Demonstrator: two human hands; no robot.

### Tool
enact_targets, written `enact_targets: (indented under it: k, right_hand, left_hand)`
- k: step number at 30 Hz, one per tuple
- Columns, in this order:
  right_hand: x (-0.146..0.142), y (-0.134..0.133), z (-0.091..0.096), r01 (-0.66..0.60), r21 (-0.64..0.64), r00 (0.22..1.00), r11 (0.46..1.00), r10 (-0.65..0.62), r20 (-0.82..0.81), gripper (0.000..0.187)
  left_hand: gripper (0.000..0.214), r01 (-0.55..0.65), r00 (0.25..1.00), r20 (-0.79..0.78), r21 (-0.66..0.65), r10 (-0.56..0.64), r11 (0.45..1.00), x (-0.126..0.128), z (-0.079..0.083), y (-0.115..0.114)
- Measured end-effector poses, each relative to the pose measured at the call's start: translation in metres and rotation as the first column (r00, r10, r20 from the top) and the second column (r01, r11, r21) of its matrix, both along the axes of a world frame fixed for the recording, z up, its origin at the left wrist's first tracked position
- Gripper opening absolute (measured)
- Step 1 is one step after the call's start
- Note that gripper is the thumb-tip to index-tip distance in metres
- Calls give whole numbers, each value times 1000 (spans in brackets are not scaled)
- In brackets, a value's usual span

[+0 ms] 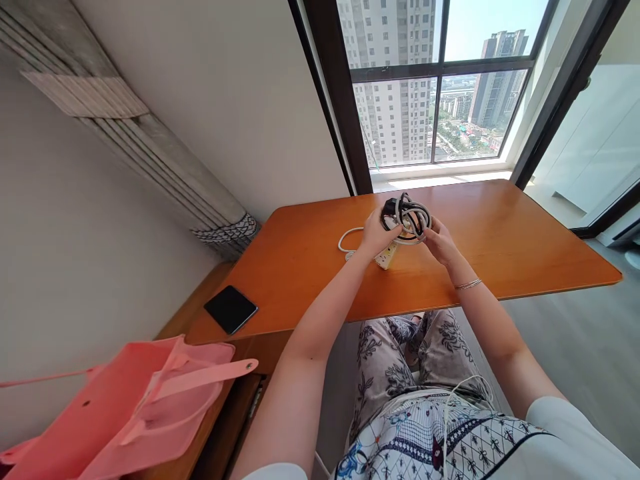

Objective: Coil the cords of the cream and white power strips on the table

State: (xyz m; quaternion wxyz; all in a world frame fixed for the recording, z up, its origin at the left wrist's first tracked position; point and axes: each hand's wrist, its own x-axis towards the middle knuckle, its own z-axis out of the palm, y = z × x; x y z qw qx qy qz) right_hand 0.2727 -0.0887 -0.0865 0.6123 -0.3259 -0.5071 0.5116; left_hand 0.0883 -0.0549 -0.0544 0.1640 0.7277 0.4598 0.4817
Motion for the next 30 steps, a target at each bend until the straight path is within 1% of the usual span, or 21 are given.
enact_targets:
  k: [2, 4, 7, 9, 10, 12, 14, 16, 18, 19, 20, 21, 22, 24, 25, 26, 28, 30]
  right_hand:
    - [3, -1, 1, -15, -5, 1000, 1000, 15, 5, 74]
    - [2, -1, 1, 12, -28, 1000, 1000, -12, 15, 69]
    - [-4, 2, 3, 84, -39, 995, 996, -81, 61, 58]
    - [-8, 5, 3, 156, -12, 984, 988, -155, 87, 49]
    - [-9, 7, 3, 210, 16, 972, 977, -211, 104, 44]
    - [-9, 11, 2, 333, 86, 927, 939, -342, 151, 37]
    - [-6, 16, -2, 431, 139, 866, 892, -452, 215, 34]
    - [-1, 21, -8, 505, 167, 795, 847, -532, 291, 34]
    - [3, 26, -15, 579, 187, 712, 794, -604, 358, 32]
    - [4, 28, -19, 608, 188, 680, 771, -628, 377, 29]
    - [6, 31, -22, 621, 174, 672, 764, -634, 383, 26]
    - [7, 33, -25, 611, 142, 695, 779, -614, 374, 24]
    - [8, 35, -27, 571, 97, 746, 815, -565, 351, 27]
    - [12, 38, -30, 431, 1, 870, 903, -415, 264, 40]
    - [15, 38, -31, 354, -37, 916, 934, -339, 213, 47]
    - [17, 38, -31, 294, -66, 945, 953, -280, 169, 52]
    - [23, 36, -32, 234, -125, 968, 964, -219, 126, 57]
    - [28, 35, -31, 229, -198, 970, 953, -208, 123, 55]
  left_hand:
    - [52, -1, 1000, 4, 1, 1, 1000, 0, -1, 0]
    - [52, -5, 1000, 14, -1, 5, 1000, 1, -2, 1]
    - [53, -16, 999, 37, -1, 16, 1000, 1, -5, 2]
    - [54, -18, 999, 51, 2, 18, 1000, 1, -7, 2]
    - [56, -16, 998, 55, 8, 15, 1000, 1, -8, 2]
    - [59, -4, 998, 64, 21, 2, 1000, 1, -10, 1]
    - [56, 15, 996, 83, 23, -17, 1000, 2, -11, -2]
    - [50, 37, 995, 97, 23, -39, 999, 4, -11, -7]
    - [46, 62, 995, 81, 52, -67, 997, 8, -10, -12]
    - [44, 80, 995, 60, 78, -85, 994, 10, -10, -14]
    - [42, 102, 994, 37, 105, -107, 989, 12, -11, -16]
    - [39, 122, 992, 20, 127, -126, 984, 15, -12, -18]
    - [37, 136, 990, 15, 143, -139, 980, 17, -13, -18]
    - [33, 143, 988, 31, 144, -149, 979, 19, -18, -16]
    - [32, 139, 988, 45, 130, -146, 982, 20, -21, -15]
    - [31, 132, 989, 57, 112, -139, 985, 20, -23, -12]
    - [30, 117, 990, 68, 72, -121, 991, 19, -29, -8]
    - [29, 104, 992, 61, 47, -107, 993, 17, -33, -5]
